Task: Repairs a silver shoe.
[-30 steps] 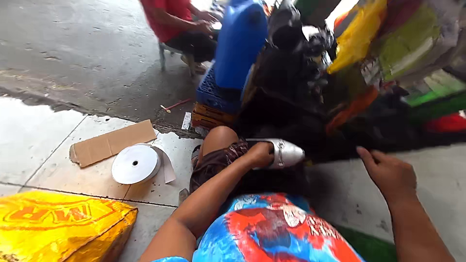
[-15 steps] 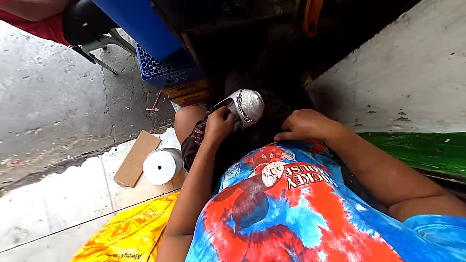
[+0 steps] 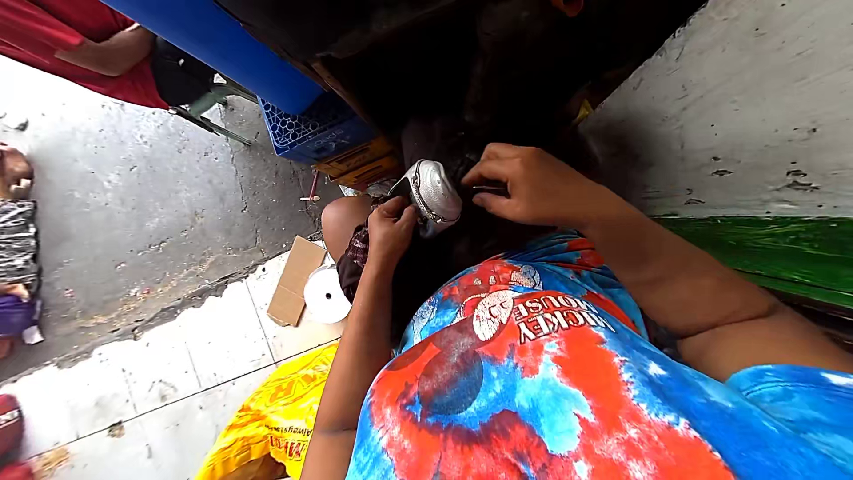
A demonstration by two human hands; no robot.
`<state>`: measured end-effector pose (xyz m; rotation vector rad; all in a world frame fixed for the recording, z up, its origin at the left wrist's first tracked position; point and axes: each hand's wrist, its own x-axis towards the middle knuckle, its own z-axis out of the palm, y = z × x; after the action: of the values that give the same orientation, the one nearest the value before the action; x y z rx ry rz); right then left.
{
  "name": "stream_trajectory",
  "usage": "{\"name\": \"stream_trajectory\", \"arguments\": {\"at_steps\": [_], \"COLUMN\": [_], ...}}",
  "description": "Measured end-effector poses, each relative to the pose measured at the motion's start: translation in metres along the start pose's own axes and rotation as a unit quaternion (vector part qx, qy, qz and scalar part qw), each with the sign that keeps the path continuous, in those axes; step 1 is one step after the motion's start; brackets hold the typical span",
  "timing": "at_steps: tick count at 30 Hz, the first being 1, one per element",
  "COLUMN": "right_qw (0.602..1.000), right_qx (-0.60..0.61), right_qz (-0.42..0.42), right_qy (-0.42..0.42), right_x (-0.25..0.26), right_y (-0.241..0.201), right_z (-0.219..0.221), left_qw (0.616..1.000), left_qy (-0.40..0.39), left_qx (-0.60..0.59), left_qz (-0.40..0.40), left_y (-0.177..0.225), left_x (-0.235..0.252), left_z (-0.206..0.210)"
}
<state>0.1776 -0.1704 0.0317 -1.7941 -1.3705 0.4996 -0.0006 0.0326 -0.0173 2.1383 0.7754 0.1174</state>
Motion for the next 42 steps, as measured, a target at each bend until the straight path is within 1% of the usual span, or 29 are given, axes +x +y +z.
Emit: {"name": "stream_trajectory", "arguments": {"at_steps": [4, 6, 11, 13, 16, 18, 21, 25, 27, 29, 31, 36, 40, 42], "right_qw": [1.000, 1.000, 1.000, 0.999, 0.993, 0.991, 0.987, 0.958, 0.951, 0.960, 0.972, 0.984, 0.990, 0.994], "right_qx": [0.009, 0.003, 0.006, 0.042, 0.116, 0.126, 0.153, 0.271, 0.293, 0.266, 0.213, 0.140, 0.068, 0.039], "right_qz": [-0.012, -0.020, -0.004, -0.002, 0.037, 0.052, 0.051, 0.074, 0.081, 0.083, 0.097, 0.100, 0.055, 0.028], "right_qy": [0.009, 0.014, 0.014, 0.009, -0.004, -0.005, -0.006, -0.057, -0.063, -0.034, -0.002, 0.048, 0.107, 0.103], "right_x": [0.009, 0.009, 0.005, 0.003, 0.003, 0.002, 0.003, -0.002, -0.004, -0.005, -0.005, -0.009, -0.016, -0.021], "right_y": [0.003, 0.006, 0.005, 0.005, 0.005, 0.008, 0.006, 0.000, 0.003, 0.012, 0.019, 0.015, 0.006, -0.002], "right_z": [0.012, 0.008, -0.006, -0.006, -0.003, -0.002, -0.009, -0.015, -0.015, -0.013, -0.014, -0.015, -0.012, -0.009], "left_qw": [1.000, 1.000, 1.000, 1.000, 1.000, 1.000, 1.000, 0.999, 0.999, 0.999, 0.998, 0.997, 0.997, 0.997], "left_qy": [-0.001, -0.002, -0.004, -0.003, -0.001, -0.002, 0.002, 0.002, -0.001, -0.013, -0.018, -0.013, -0.012, -0.011], "left_qx": [-0.008, -0.016, -0.005, -0.004, -0.001, 0.001, 0.019, 0.029, 0.034, 0.044, 0.050, 0.071, 0.080, 0.078], "left_qz": [0.003, 0.008, 0.013, 0.010, 0.012, 0.015, 0.005, -0.015, -0.018, -0.026, -0.030, -0.015, -0.007, -0.003], "left_y": [-0.004, -0.006, -0.006, -0.006, -0.006, -0.005, -0.004, -0.002, -0.003, -0.002, -0.001, 0.000, 0.003, 0.003], "left_x": [-0.001, 0.001, 0.003, 0.004, 0.005, 0.004, 0.005, 0.008, 0.010, 0.011, 0.012, 0.009, 0.008, 0.008], "left_z": [0.000, 0.001, 0.002, 0.003, 0.003, 0.002, 0.002, 0.005, 0.006, 0.006, 0.007, 0.008, 0.008, 0.008]}}
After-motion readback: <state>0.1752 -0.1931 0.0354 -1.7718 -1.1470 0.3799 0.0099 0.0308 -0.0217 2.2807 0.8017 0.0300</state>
